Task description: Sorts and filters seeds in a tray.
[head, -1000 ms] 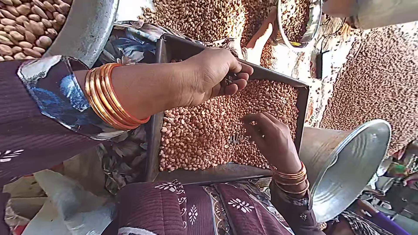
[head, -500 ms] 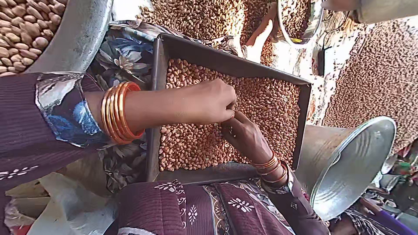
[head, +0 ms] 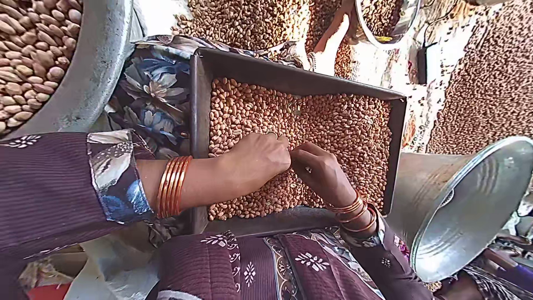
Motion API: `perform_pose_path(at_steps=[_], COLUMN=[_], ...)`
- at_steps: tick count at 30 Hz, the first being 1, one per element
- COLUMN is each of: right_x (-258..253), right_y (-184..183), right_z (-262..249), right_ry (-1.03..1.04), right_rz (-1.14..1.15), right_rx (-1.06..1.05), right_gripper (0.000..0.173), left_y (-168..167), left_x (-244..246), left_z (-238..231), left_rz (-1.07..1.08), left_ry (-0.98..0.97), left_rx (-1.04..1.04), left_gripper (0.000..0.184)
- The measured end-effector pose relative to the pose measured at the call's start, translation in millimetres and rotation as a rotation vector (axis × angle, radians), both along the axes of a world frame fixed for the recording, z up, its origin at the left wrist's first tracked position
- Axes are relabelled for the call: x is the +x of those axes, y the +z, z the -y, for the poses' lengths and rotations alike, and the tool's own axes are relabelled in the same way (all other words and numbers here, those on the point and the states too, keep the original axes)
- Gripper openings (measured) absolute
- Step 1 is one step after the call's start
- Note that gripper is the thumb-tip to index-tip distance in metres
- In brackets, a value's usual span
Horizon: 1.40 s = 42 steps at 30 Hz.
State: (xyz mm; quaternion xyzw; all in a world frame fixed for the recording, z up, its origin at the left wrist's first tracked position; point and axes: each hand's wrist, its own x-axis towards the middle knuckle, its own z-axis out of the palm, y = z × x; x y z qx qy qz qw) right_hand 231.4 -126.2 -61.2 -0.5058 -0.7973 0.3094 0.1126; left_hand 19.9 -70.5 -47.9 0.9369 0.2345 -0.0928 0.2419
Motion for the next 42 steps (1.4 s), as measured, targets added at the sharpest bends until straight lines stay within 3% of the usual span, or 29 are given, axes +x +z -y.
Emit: perform_pose_path(at_steps=[5, 9, 16, 25, 31, 35, 39, 42], right_x=[-7, -5, 29, 35, 28, 24, 8, 0], right_y=[-4, -5, 11, 6, 6, 11, 4, 0], right_z=[2, 0, -12, 0, 2, -3, -5, -2], right_ry=[0.032, 0.012, -0.242, -0.035, -0.016, -0.053, 0.033, 0.07], right_rz=[0.095, 0.069, -0.012, 0.1, 0.204, 0.153, 0.081, 0.153], right_rx=[0.085, 0.04, -0.091, -0.119, -0.103, -0.114, -0.022, 0.027], right_gripper=[0.011, 0.011, 0.011, 0.009, 0.008, 0.009, 0.01, 0.012], left_y=[-6, -6, -16, -19, -17, -18, -10, 1], left_x=[2, 3, 2, 4, 4, 4, 4, 3], left_z=[5, 3, 8, 10, 6, 6, -9, -31], left_rz=[0.078, 0.06, 0.145, 0.15, 0.117, 0.099, 0.003, -0.018], left_ry=[-0.017, -0.064, -0.088, -0.093, -0.056, -0.03, 0.047, 0.151], left_rx=[0.05, 0.056, 0.131, 0.112, 0.001, -0.037, -0.298, -0.518], left_gripper=[0.005, 0.008, 0.01, 0.007, 0.007, 0.015, 0.023, 0.021])
